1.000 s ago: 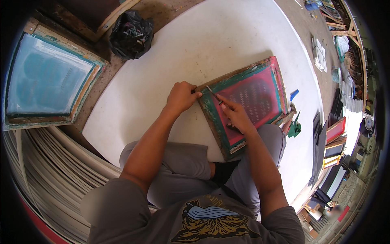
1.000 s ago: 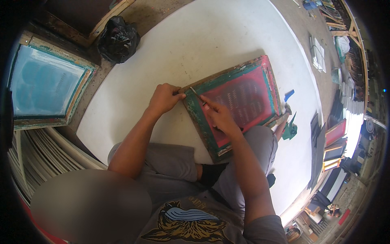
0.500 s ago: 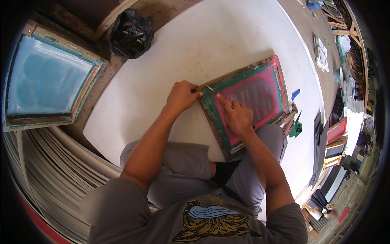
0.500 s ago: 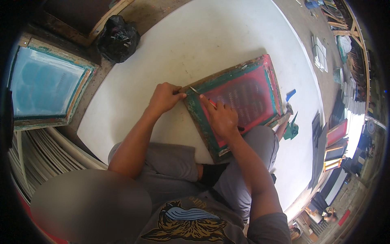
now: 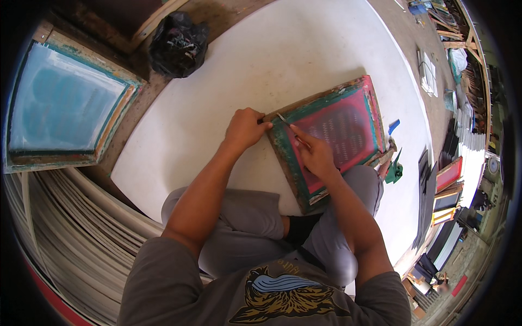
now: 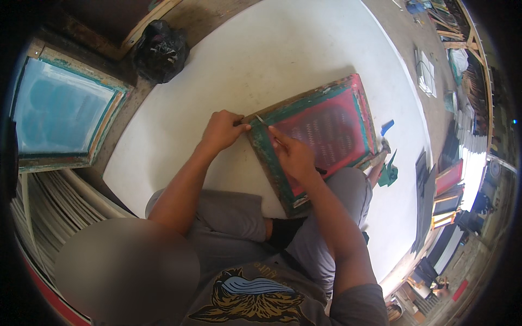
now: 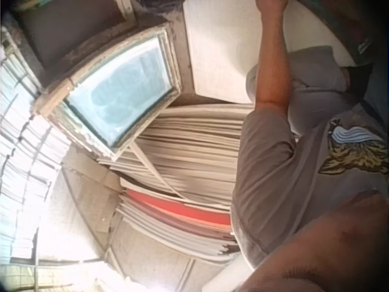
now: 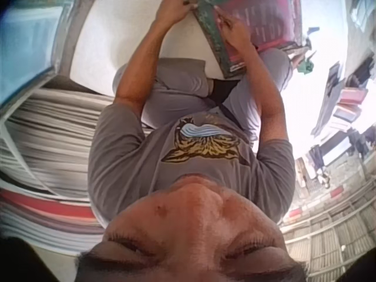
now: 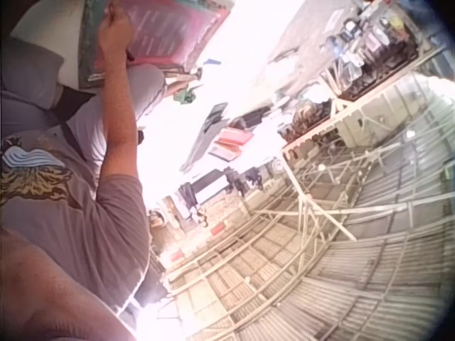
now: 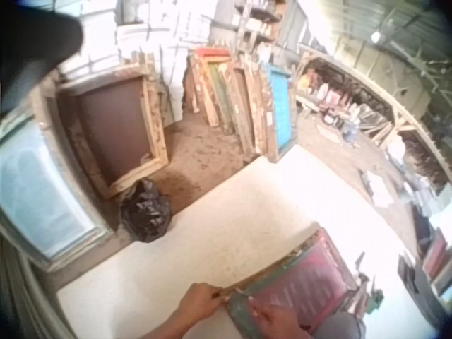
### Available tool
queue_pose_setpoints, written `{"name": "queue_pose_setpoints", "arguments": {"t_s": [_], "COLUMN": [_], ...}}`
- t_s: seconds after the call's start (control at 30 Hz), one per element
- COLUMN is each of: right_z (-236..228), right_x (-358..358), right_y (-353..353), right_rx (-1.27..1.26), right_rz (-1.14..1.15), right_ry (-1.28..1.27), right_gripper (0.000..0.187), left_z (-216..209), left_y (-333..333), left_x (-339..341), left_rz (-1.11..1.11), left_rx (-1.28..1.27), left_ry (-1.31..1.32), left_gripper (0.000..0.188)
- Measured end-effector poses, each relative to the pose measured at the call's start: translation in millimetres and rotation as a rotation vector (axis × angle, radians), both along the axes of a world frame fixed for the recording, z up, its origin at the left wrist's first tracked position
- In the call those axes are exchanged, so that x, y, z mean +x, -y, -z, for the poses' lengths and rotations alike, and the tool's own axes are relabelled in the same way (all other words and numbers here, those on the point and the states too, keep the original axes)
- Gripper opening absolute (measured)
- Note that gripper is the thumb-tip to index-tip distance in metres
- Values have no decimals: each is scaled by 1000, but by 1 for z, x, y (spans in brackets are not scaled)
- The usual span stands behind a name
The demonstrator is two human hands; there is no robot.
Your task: The person sits on the floor and uses a small metal tool to scrape the surface of a pink mesh screen held in a wooden frame. The person repeatedly scrapes the mesh to remove residue or debris, working methodically across the surface.
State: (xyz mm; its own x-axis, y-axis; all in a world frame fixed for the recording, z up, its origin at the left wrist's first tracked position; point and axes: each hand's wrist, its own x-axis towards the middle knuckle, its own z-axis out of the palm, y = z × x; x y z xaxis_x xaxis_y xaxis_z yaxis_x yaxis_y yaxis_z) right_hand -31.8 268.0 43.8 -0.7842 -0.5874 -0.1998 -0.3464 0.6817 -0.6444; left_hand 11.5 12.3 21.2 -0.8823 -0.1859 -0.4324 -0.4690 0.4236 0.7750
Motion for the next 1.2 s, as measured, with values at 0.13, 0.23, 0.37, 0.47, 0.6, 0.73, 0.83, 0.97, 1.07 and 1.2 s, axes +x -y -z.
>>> {"name": "queue_pose_setpoints", "arguments": {"t_s": [0.13, 0.23, 0.37, 0.47, 0.6, 0.73, 0.83, 0.97, 1.07, 1.2], "right_z": [-5, -22, -30, -17, 6, 2, 2, -33, -38, -29], "right_x": [-9, -15, -13, -14, 3, 8, 9, 9, 8, 14], "right_y": [4, 10, 15, 7, 3, 7, 4, 7, 2, 3], "right_rx": [-102, -118, -192, -122, -113, -121, -196, -74, -22, -97], "right_rz": [123, 291, 400, 311, 29, 157, 181, 209, 165, 181], "right_ry": [430, 805, 959, 802, 119, 299, 355, 386, 283, 225], "right_gripper": [48, 47, 47, 46, 44, 44, 44, 44, 44, 41], "left_z": [3, 5, -3, -2, 4, 4, 3, 6, 3, 0], "left_y": [1, 3, 4, 1, 2, 3, 2, 3, 0, -3], "left_x": [2, 2, -2, 0, 1, 3, 1, 3, 1, 2], "left_rz": [-17, 1, 26, -5, 1, -11, -7, -9, -3, 11], "left_rx": [0, -7, 1, -8, -4, 7, 19, 18, 11, -1], "left_ry": [-17, -14, 58, 4, -16, -11, 12, 1, 0, -18], "left_gripper": [42, 42, 42, 42, 42, 42, 43, 45, 46, 45]}}
